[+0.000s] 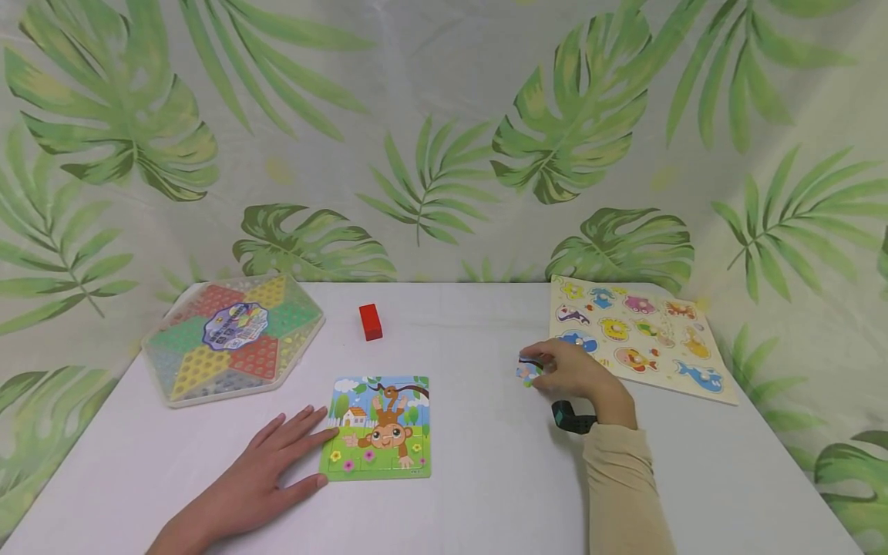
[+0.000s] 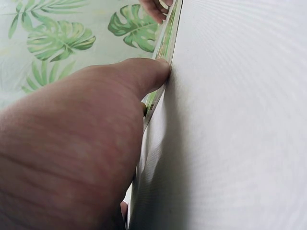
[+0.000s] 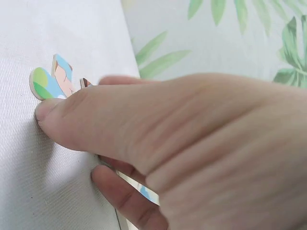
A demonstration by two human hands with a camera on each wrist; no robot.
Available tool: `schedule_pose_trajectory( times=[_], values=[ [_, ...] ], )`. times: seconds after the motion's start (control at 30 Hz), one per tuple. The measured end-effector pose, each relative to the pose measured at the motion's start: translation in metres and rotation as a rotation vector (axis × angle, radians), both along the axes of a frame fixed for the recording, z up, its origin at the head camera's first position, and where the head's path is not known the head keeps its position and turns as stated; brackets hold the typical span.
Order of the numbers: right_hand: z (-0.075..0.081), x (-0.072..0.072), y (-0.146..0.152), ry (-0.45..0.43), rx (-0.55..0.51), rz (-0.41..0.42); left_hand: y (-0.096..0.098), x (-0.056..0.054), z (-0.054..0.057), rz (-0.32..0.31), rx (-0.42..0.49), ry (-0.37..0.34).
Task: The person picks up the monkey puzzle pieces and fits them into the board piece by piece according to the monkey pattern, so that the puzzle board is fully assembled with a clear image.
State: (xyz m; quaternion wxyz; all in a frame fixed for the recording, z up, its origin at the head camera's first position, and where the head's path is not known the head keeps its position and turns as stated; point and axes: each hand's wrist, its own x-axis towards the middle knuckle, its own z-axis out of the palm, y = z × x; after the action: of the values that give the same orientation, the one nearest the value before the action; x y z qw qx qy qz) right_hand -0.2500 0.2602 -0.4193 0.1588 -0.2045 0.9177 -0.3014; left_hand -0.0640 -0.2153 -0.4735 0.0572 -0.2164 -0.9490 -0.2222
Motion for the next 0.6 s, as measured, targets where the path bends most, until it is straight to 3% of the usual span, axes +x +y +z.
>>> schedule_pose_trajectory(
  times=[0.37,0.6],
  values=[
    [-0.0006,-0.0037,-0.0043,0.03,0.048,0.016,0.0001,0.0,0.0006,-0.001,0.005,-0.008],
    [-0.0029,-0.0052,-0.0067,0.081,0.093,0.008,0.0006,-0.0003,0.0005,-0.011,0.002,0.026]
  ],
)
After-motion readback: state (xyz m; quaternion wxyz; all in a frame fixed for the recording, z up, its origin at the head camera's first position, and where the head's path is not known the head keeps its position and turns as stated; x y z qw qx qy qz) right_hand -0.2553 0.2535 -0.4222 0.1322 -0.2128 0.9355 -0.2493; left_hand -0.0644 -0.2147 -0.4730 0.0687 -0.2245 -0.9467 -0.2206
